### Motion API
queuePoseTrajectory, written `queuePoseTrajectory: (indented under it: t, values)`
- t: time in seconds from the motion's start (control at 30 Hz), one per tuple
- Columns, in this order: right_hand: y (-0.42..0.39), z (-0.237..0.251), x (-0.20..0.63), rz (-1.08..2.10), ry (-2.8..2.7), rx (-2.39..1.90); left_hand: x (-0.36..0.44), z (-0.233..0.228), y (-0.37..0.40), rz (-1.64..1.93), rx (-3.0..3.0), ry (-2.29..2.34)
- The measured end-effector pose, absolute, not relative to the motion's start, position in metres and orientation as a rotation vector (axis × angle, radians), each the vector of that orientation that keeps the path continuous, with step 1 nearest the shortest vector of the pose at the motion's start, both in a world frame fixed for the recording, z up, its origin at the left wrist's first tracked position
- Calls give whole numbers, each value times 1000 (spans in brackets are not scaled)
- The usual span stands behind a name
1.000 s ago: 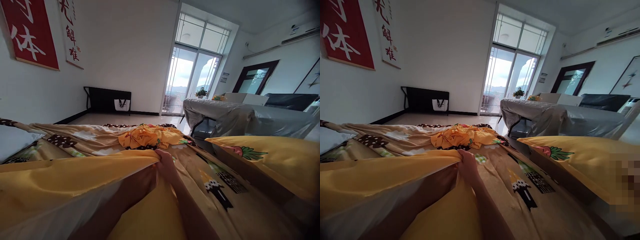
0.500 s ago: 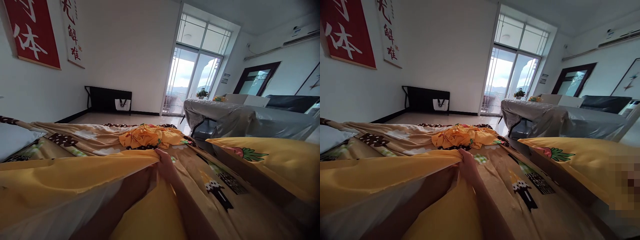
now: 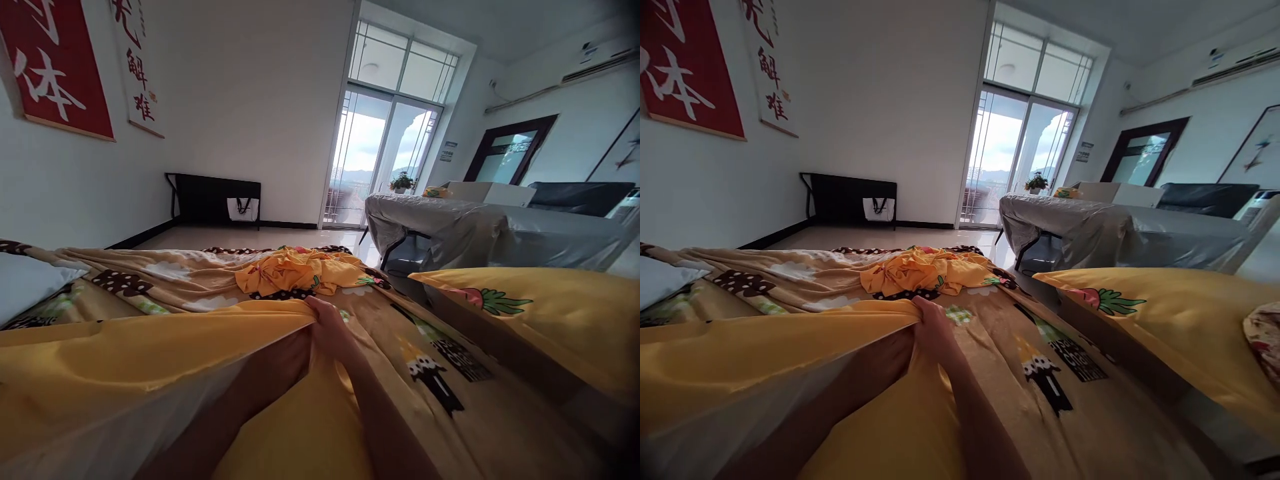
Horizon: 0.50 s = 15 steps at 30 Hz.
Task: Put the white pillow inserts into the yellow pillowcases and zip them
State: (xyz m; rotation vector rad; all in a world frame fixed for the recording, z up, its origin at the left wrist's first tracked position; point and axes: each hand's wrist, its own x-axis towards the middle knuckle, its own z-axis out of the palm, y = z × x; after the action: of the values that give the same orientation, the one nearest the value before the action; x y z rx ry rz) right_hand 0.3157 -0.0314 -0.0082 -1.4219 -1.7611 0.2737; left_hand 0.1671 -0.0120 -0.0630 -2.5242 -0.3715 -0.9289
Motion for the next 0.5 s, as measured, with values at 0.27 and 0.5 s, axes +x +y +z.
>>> queuePoseTrajectory:
  t: [0.27, 0.5]
  values:
    - [-32, -10, 316, 257, -1811, -1453, 173, -71, -10, -854, -2419, -450]
    - [-37, -12, 316, 106, -1862, -1584, 173, -80, -9, -785, -2474, -604]
